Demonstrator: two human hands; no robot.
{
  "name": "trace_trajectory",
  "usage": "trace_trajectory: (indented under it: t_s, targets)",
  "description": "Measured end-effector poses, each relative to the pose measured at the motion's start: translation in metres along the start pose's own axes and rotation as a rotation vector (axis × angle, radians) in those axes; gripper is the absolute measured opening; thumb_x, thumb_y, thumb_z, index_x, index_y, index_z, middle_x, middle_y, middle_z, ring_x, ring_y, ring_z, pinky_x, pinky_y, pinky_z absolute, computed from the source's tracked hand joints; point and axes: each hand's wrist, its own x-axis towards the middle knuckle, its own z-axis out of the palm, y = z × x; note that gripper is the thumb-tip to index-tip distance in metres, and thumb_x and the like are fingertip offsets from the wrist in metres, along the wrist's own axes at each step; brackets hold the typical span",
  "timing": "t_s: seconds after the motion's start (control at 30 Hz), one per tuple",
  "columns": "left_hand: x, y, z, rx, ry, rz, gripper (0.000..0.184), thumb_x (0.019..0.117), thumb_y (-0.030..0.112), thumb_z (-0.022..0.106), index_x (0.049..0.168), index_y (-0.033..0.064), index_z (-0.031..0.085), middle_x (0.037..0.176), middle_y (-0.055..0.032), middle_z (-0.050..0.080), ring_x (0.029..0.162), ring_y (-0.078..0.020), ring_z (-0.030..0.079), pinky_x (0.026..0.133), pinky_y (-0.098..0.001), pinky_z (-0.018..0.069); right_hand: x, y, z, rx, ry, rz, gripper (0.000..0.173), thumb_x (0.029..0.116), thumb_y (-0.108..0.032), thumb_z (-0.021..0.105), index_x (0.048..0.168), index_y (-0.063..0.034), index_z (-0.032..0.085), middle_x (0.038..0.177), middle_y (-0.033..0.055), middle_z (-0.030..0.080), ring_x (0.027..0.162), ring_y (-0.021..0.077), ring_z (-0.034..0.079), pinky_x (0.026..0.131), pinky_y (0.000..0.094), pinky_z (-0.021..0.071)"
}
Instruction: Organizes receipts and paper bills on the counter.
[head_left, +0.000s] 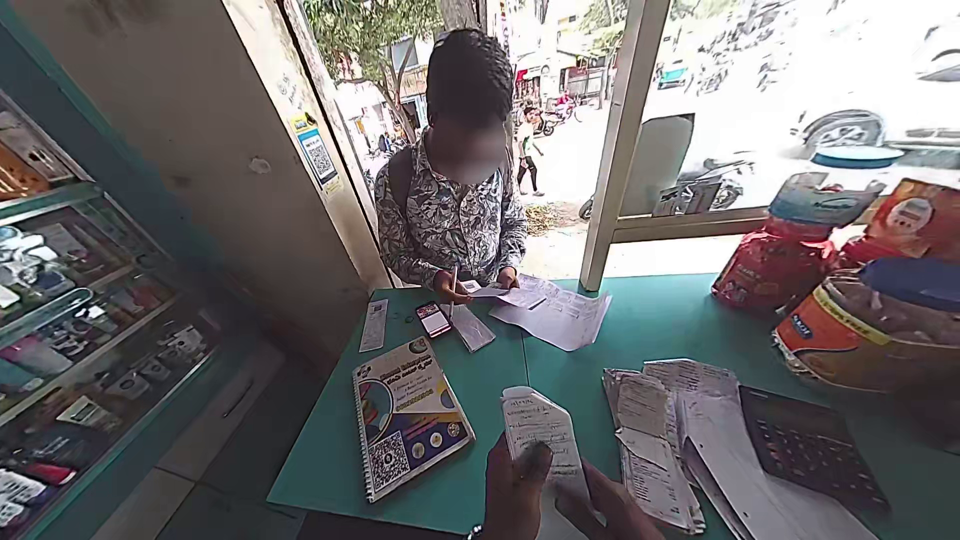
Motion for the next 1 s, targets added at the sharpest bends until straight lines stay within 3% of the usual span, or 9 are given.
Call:
trace_trajectory:
  t_s: [0.1, 0.23, 0.3, 0.4, 0.53, 0.63, 0.77, 0.87, 1.0]
  targets:
    - [0.001, 0.003, -0.014, 0.171, -0.178, 0.076, 0.023, 0.0946, -0.002, 0.060, 0.114, -0.0129, 0.063, 0.099, -0.0060, 0.076, 0.094, -0.0022, 0.072, 0.091, -0.0254, 0.0589, 0.005, -0.004, -0.020, -0.098, 0.131, -0.119, 0.026, 0.0989, -0.019, 0.064, 0.095, 0.0050, 0.074, 0.092, 0.0098, 0.074, 0.086, 0.0059, 0.069, 0.080, 0.0248, 0.0572]
    - [0.003, 0.001, -0.021, 0.416, -0.359, 0.193, 0.028, 0.0978, 0.011, 0.063, 0.110, -0.0136, 0.066, 0.094, -0.0148, 0.075, 0.090, -0.0084, 0.073, 0.086, -0.0280, 0.0594, 0.014, -0.019, -0.037, -0.043, 0.148, -0.226, 0.054, 0.1010, -0.038, 0.063, 0.136, 0.0031, 0.059, 0.119, 0.0068, 0.073, 0.105, 0.0057, 0.069, 0.091, 0.0275, 0.0590]
    - [0.001, -0.002, -0.019, 0.500, -0.396, 0.184, 0.028, 0.0968, 0.015, 0.066, 0.106, -0.0113, 0.067, 0.089, -0.0169, 0.073, 0.085, -0.0155, 0.073, 0.080, -0.0333, 0.0602, 0.014, -0.027, -0.034, -0.072, 0.142, -0.232, 0.043, 0.0995, -0.026, 0.066, 0.130, 0.0043, 0.065, 0.115, 0.0078, 0.075, 0.103, 0.0022, 0.069, 0.094, 0.0238, 0.0570]
    - [-0.004, -0.009, -0.016, 0.310, -0.386, 0.080, 0.027, 0.0900, 0.010, 0.073, 0.104, -0.0113, 0.065, 0.088, -0.0122, 0.073, 0.083, -0.0099, 0.072, 0.078, -0.0287, 0.0601, 0.015, -0.035, -0.025, -0.108, 0.228, -0.231, 0.017, 0.0961, -0.011, 0.066, 0.106, 0.0016, 0.074, 0.093, 0.0022, 0.076, 0.086, -0.0069, 0.067, 0.082, 0.0135, 0.0544]
    - [-0.015, -0.016, -0.023, -0.082, -0.550, -0.161, 0.037, 0.0917, -0.006, 0.061, 0.127, -0.0114, 0.053, 0.115, -0.0034, 0.070, 0.106, -0.0021, 0.066, 0.099, -0.0275, 0.0536, 0.014, -0.036, -0.022, -0.108, 0.302, -0.285, 0.014, 0.0974, -0.013, 0.066, 0.102, -0.0056, 0.076, 0.094, -0.0047, 0.077, 0.089, -0.0109, 0.066, 0.084, 0.0100, 0.0537]
    - [-0.028, -0.022, -0.022, -0.025, -0.452, -0.200, 0.021, 0.0934, -0.005, 0.060, 0.113, -0.0091, 0.064, 0.101, -0.0011, 0.074, 0.097, 0.0001, 0.069, 0.093, -0.0258, 0.0563, 0.014, -0.038, -0.024, -0.159, 0.242, -0.297, 0.017, 0.0974, -0.016, 0.066, 0.103, -0.0027, 0.076, 0.092, 0.0012, 0.077, 0.087, -0.0088, 0.066, 0.082, 0.0101, 0.0521]
    - [-0.026, -0.026, -0.037, 0.236, -0.480, -0.062, 0.026, 0.0954, 0.003, 0.063, 0.114, -0.0153, 0.064, 0.102, -0.0186, 0.073, 0.097, -0.0137, 0.071, 0.093, -0.0355, 0.0560, 0.014, -0.045, -0.022, -0.178, 0.156, -0.174, 0.020, 0.0916, -0.007, 0.068, 0.107, 0.0039, 0.074, 0.092, 0.0071, 0.077, 0.083, -0.0013, 0.069, 0.080, 0.0176, 0.0562]
    - [-0.006, -0.020, -0.045, 0.311, -0.485, 0.206, 0.057, 0.0958, 0.028, 0.069, 0.135, -0.0105, 0.055, 0.133, -0.0208, 0.063, 0.120, -0.0194, 0.064, 0.101, -0.0380, 0.0534, 0.008, -0.048, -0.026, -0.304, 0.117, -0.217, 0.014, 0.0923, -0.007, 0.067, 0.098, 0.0004, 0.077, 0.088, 0.0111, 0.077, 0.080, 0.0125, 0.073, 0.076, 0.0304, 0.0586]
    - [0.000, 0.017, -0.050, 0.432, -0.401, 0.311, 0.042, 0.0974, 0.025, 0.068, 0.127, -0.0047, 0.066, 0.103, -0.0127, 0.073, 0.090, -0.0131, 0.070, 0.081, -0.0288, 0.0587, 0.004, -0.051, -0.015, -0.424, -0.050, -0.152, 0.028, 0.0936, -0.012, 0.070, 0.121, -0.0061, 0.071, 0.087, 0.0101, 0.077, 0.074, 0.0270, 0.075, 0.068, 0.0499, 0.0596]
